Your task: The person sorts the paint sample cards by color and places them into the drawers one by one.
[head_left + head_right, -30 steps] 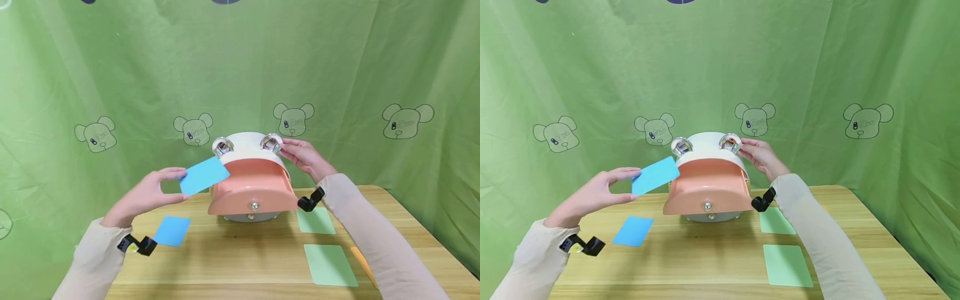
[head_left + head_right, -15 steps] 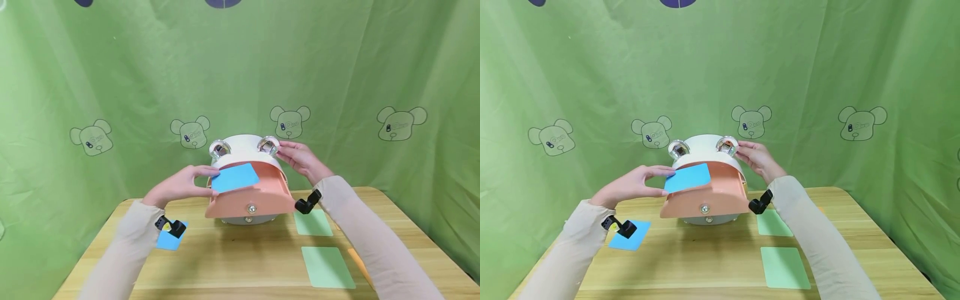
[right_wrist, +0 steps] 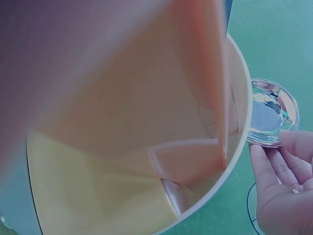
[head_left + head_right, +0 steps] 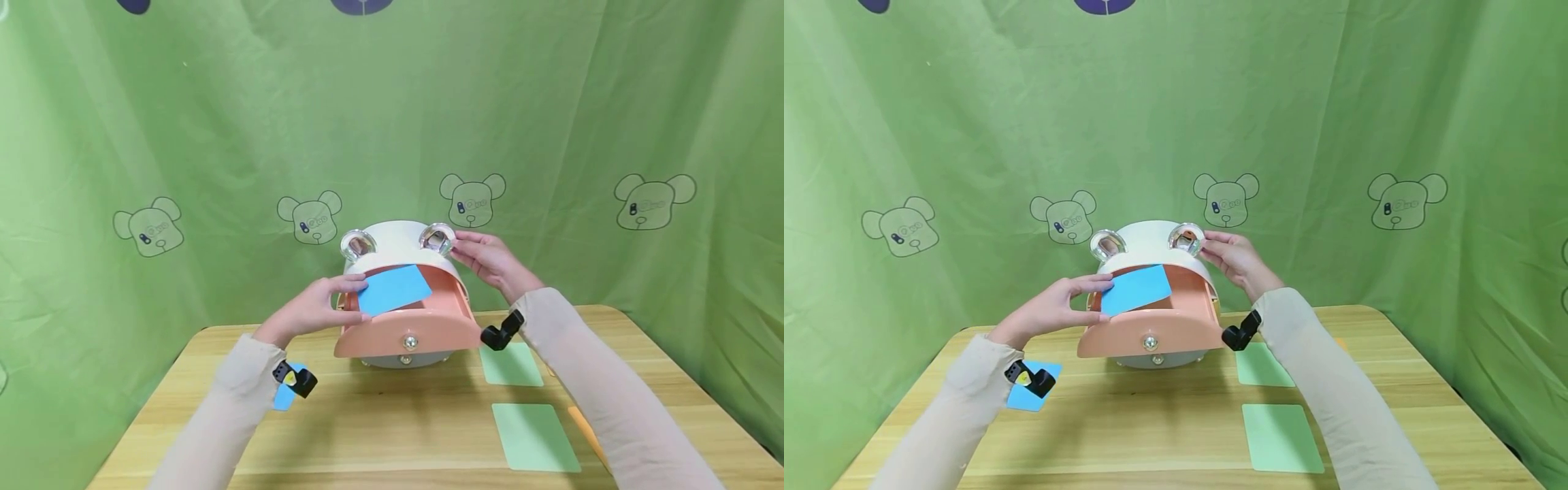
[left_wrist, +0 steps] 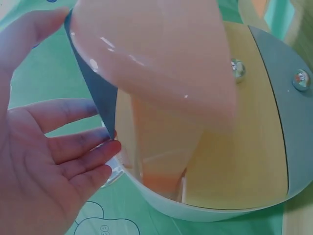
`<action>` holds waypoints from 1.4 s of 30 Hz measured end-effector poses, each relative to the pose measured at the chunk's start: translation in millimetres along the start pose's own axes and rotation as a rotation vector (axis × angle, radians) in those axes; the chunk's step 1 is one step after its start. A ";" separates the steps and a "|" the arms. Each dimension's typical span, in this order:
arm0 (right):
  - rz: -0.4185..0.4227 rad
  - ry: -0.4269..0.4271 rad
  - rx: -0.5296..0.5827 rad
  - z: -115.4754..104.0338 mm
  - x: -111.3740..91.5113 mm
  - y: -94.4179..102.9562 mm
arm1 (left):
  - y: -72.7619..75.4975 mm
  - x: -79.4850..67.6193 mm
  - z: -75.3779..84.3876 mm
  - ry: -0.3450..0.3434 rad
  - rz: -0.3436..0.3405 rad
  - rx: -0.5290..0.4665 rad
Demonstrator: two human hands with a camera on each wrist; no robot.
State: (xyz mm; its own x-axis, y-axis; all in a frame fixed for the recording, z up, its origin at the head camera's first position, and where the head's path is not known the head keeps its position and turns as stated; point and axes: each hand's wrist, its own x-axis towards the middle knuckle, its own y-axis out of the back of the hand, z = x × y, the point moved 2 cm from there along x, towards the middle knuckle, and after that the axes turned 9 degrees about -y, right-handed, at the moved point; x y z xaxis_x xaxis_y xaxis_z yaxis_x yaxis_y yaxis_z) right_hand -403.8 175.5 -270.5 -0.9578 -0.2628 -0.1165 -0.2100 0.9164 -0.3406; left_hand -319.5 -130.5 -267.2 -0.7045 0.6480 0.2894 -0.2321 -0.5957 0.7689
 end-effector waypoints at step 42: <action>0.000 -0.003 0.042 1.1 -0.5 0.3 | -88.9 -174.6 -129.8 0.835 0.564 -0.037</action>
State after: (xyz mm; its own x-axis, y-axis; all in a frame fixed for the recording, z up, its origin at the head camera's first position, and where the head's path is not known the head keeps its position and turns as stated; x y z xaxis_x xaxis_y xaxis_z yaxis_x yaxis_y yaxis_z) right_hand -403.1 175.6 -271.6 -0.9572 -0.2636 -0.1195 -0.2014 0.9032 -0.3791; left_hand -262.9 -252.2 -460.0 -0.9591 -0.2639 0.1026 0.2690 -0.7365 0.6207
